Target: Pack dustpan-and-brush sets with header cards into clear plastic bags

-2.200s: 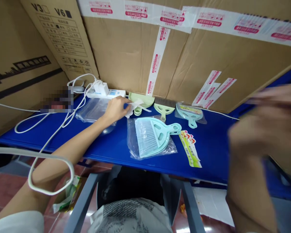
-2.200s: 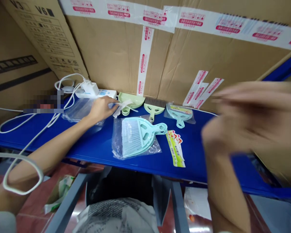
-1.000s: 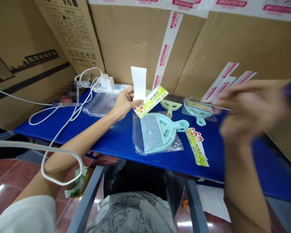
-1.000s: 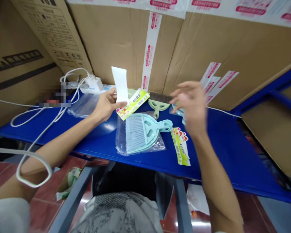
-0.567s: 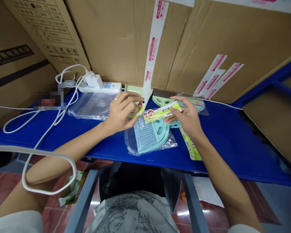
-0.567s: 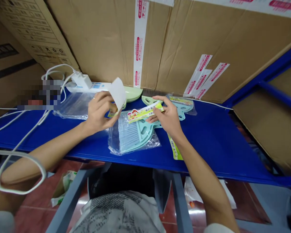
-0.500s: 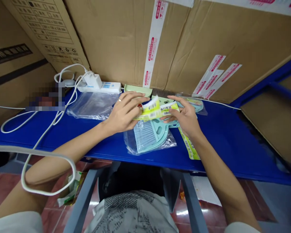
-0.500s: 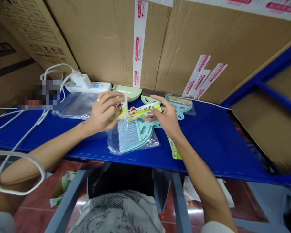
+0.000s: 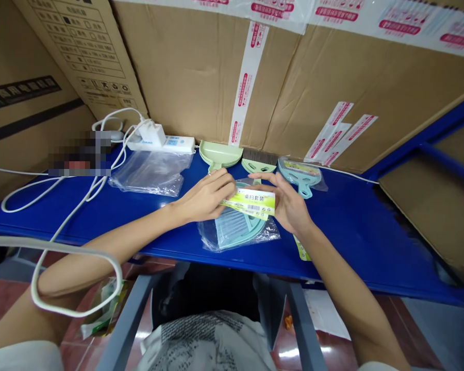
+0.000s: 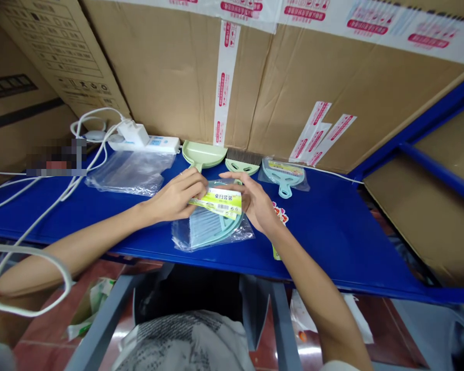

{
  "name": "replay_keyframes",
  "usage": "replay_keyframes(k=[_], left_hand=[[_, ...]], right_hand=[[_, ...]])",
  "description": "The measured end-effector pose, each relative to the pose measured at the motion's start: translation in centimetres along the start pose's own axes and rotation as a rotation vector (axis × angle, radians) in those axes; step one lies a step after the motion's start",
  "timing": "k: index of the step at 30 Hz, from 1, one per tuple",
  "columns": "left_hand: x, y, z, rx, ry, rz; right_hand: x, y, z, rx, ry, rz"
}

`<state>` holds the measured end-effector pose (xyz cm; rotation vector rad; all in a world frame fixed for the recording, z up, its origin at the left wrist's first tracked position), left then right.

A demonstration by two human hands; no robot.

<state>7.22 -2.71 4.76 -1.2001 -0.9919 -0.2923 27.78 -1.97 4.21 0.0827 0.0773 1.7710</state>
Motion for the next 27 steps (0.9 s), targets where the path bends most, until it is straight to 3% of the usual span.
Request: replay_keyframes(k=[3, 9, 14, 17, 20, 22, 24, 27], left_hand=[[0.0, 0.0, 0.0, -0.01, -0.003, 0.01], [0.3, -0.8, 0.3, -0.288, -0.12, -0.003], [0.3, -0.9, 1.4, -0.427, -0.261, -0.115], [0.1, -0.4, 1.7, -0.524, -0.31, -0.116], [-0.1, 0.1, 1.6, -0.66, -0.388, -0.11], [-0.1, 0.3, 1.4, -0.772, -0.433, -0.116], [0.0, 0.4, 1.2, -0.871, -0.46, -0.115], [0.0, 0.3, 1.8, -1.009, -0.525, -0.119]], right_hand=[[0.0, 0.0, -0.1, -0.092, -0.069, 0.024], [0.4, -0.8, -0.5, -0.222, -0.261, -0.155], [0.3, -1.6, 0.5, -0.365, -0.376, -0.176], [-0.8, -0.9, 2.0, -0.634, -0.602, -0.135], [-2.7, 1.7, 3.0, -1.069, -0.975, -0.06], [-3.7, 3.5, 2.9, -1.371, -1.143, -0.037], [-4.2, 4.6, 2.8, -1.559, -1.222, -0.058], [-5.3, 4.2, 3.5, -1.602, -1.211, -0.112]])
Point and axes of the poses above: each hand's wrist, its own x-axis towards the middle knuckle, its own y-axis out of the palm, z = x × y, the point moved 5 cm from there along x, towards the middle knuckle, and after that the axes turned 12 degrees about -z, right-handed, at the moved point
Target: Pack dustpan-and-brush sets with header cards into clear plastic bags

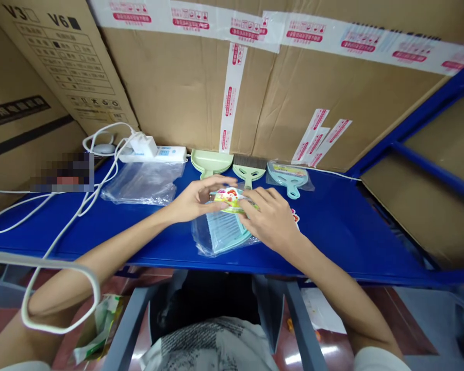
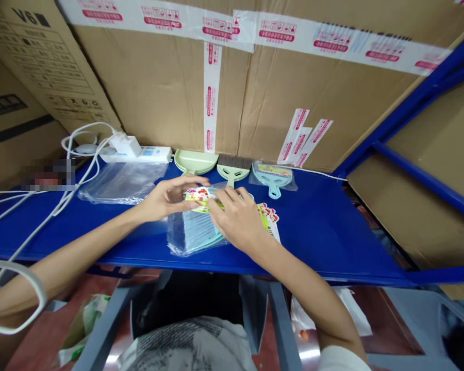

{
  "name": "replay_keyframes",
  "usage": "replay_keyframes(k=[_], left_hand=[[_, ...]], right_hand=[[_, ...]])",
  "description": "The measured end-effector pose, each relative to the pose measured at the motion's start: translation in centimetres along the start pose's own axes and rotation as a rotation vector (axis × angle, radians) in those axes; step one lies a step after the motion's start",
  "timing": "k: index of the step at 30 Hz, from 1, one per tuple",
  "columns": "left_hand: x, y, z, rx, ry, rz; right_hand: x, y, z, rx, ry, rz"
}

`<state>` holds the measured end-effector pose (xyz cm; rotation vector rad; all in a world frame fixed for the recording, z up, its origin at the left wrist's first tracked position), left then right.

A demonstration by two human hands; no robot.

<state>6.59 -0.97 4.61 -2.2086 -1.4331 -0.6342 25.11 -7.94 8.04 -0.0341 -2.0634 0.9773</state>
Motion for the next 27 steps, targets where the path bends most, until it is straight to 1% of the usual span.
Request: replay_keyframes(k=[2, 4, 5, 6, 8, 10, 11, 13, 15, 17, 20, 24, 27], left_hand=[[0.4, -1.0, 0.6, -0.036, -0.05, -0.049], [0.9, -2.6, 1.6, -0.001, -0.09, -0.147], [1.1, -3.4, 2.2, 0.029, -0.111, -0.209], [1.2, -4.1, 2.8, 0.055, -0.137, -0.269], [1.3, -5.1, 4.1, 0.092, -0.202, -0.358], [1.2, -5.2, 5.2, 0.125, -0.254, -0.393], [1.1, -5.1, 5.5, 0.143, -0.265, -0.394], [0.8, -4.6, 5.8, 0.188, -0.257, -0.375], [0.7, -4.1, 5.7, 0.242, -0.219, -0.343], [0.5, -3.8, 5.4, 0.29, -0.179, -0.319], [0.5, -3.8, 5.0, 0.323, -0.143, -0.316], [0.6, -3.9, 4.5, 0.346, -0.112, -0.326], [0.6, -3.9, 4.0, 0.365, -0.086, -0.332]], right_hand=[[-1.2, -1.5, -1.3, 0.0, 0.1, 0.025], [-3.3, -3.2, -3.2, -0.04, 0.27, 0.09], [-4.6, -3.9, -4.3, -0.079, 0.381, 0.149], [-6.0, -4.5, -5.3, -0.124, 0.502, 0.232], [-8.8, -4.8, -6.5, -0.222, 0.701, 0.456], [-10.6, -4.1, -6.6, -0.288, 0.807, 0.666], [-11.0, -3.4, -6.3, -0.305, 0.824, 0.739], [-10.9, -1.9, -5.5, -0.318, 0.816, 0.808], [-10.2, -0.5, -4.8, -0.322, 0.786, 0.815], [-9.6, 0.2, -4.6, -0.302, 0.773, 0.82], [-9.4, 0.1, -5.2, -0.239, 0.817, 0.857], [-10.5, -0.6, -7.1, -0.166, 0.9, 0.905], [-11.3, -0.4, -8.3, -0.131, 0.916, 0.921]])
Point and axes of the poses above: each hand's wrist, its own x-axis towards the middle knuckle, its own y-axis out of the palm, z = x × y, the point moved 5 cm from there along x, towards the middle knuckle, and after that the axes turned 12 degrees about -z, right-handed, at the moved point
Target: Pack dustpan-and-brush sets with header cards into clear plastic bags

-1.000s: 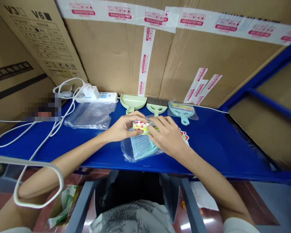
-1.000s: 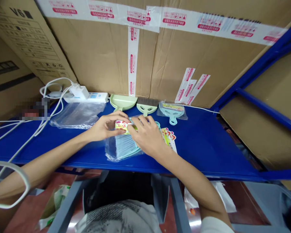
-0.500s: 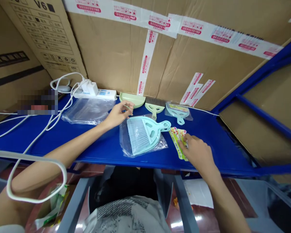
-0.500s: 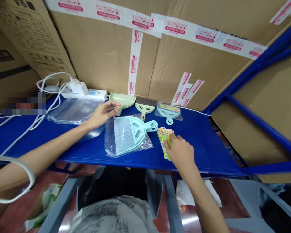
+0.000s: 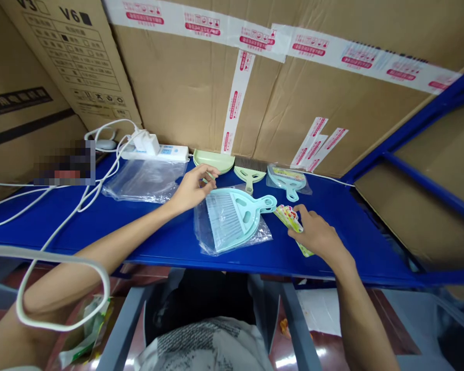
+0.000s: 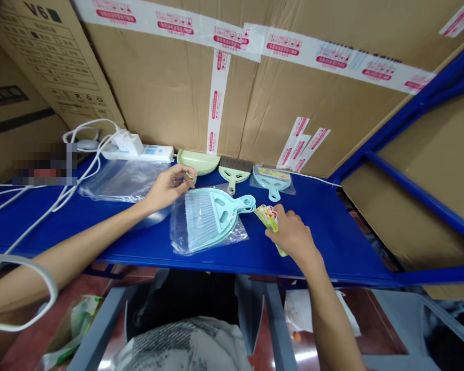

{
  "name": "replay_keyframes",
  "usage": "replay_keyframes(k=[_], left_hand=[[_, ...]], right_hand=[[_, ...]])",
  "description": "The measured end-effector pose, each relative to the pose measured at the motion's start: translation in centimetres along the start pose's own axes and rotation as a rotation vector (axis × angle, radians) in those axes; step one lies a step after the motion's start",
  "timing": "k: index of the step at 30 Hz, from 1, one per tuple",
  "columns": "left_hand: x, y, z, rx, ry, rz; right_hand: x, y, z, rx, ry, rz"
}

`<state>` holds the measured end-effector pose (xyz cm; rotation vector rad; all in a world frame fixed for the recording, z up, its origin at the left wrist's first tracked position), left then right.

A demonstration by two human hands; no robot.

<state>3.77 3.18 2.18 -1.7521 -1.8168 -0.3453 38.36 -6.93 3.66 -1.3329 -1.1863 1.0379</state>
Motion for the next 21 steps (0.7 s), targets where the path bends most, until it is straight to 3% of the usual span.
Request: replay_keyframes(k=[11, 16, 21], left_hand=[[-0.2, 0.3, -1.0, 0.084, 0.099, 0.017], [-0.3, 0.3, -1.1, 0.094, 0.094, 0.023], [-0.3, 0.3, -1.3, 0.117, 0.121, 0.027]], right_hand=[[1.6, -0.4, 1.9, -0.059, -0.068, 0.098], [1.9, -0.1, 2.3, -0.044, -0.138, 0.066], [1.9, -0.2, 2.3, -0.073, -0.072, -0.012]])
Point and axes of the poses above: each hand's wrist, its own x-axis towards the middle knuckle, its own y-axis out of the palm, z = x × y, the point moved 5 cm from there along x, towards the middle knuckle, and after that the axes turned 12 degrees about -z, right-handed, at the moved point
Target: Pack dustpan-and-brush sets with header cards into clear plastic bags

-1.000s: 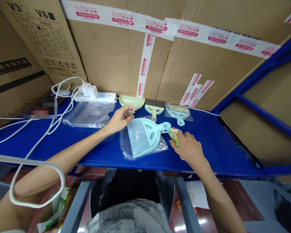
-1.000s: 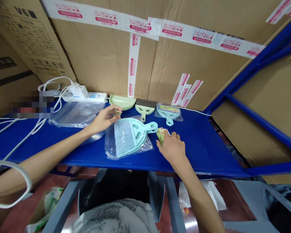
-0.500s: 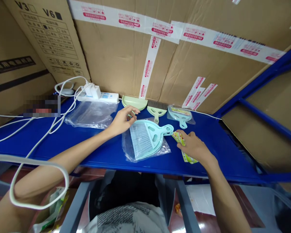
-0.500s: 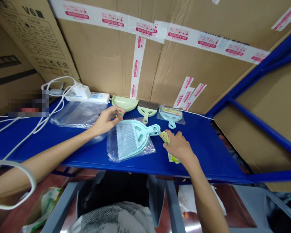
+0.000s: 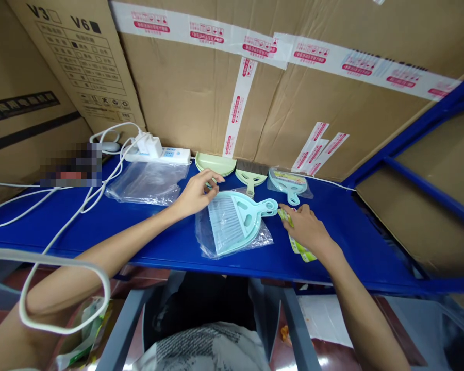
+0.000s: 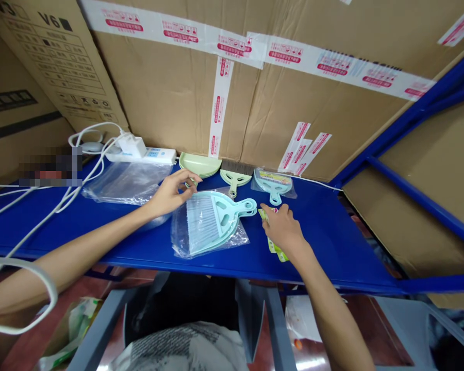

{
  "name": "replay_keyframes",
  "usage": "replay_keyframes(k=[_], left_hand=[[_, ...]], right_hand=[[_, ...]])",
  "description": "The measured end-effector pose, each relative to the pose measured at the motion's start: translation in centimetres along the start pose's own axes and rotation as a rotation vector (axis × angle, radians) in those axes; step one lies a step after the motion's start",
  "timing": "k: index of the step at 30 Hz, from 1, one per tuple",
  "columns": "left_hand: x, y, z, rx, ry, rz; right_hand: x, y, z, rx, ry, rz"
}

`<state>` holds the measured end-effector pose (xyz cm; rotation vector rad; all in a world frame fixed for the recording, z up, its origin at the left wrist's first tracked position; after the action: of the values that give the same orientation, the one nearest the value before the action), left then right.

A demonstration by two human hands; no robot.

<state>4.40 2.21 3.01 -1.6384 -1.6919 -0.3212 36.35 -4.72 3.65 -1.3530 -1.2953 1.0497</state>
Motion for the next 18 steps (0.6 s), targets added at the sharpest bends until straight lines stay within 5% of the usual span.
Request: replay_keyframes(k=[9, 14, 18], left_hand=[[-0.1, 0.1, -0.2, 0.017, 0.022, 0.018], [0.0, -0.1, -0.6, 0.016, 0.022, 0.018], [0.0, -0.1, -0.5, 0.016, 0.028, 0.012]], right_hand=[[-2.8, 1.0, -4.2, 0.142, 0.026, 0.009], [-1.9, 2.6, -7.3, 0.306, 0.088, 0.07], [-1.2, 2.8, -7.5, 0.289, 0.002, 0.01]])
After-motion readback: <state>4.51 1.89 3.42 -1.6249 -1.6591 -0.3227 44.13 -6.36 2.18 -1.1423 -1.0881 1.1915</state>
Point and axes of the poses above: each hand's wrist, its own x-axis towards the middle knuckle, its own y-axis out of the palm, z = x × y, the point moved 5 cm from there along x, towards the middle knuckle, and after that the axes turned 12 degrees about -z, right-handed, at the moved point
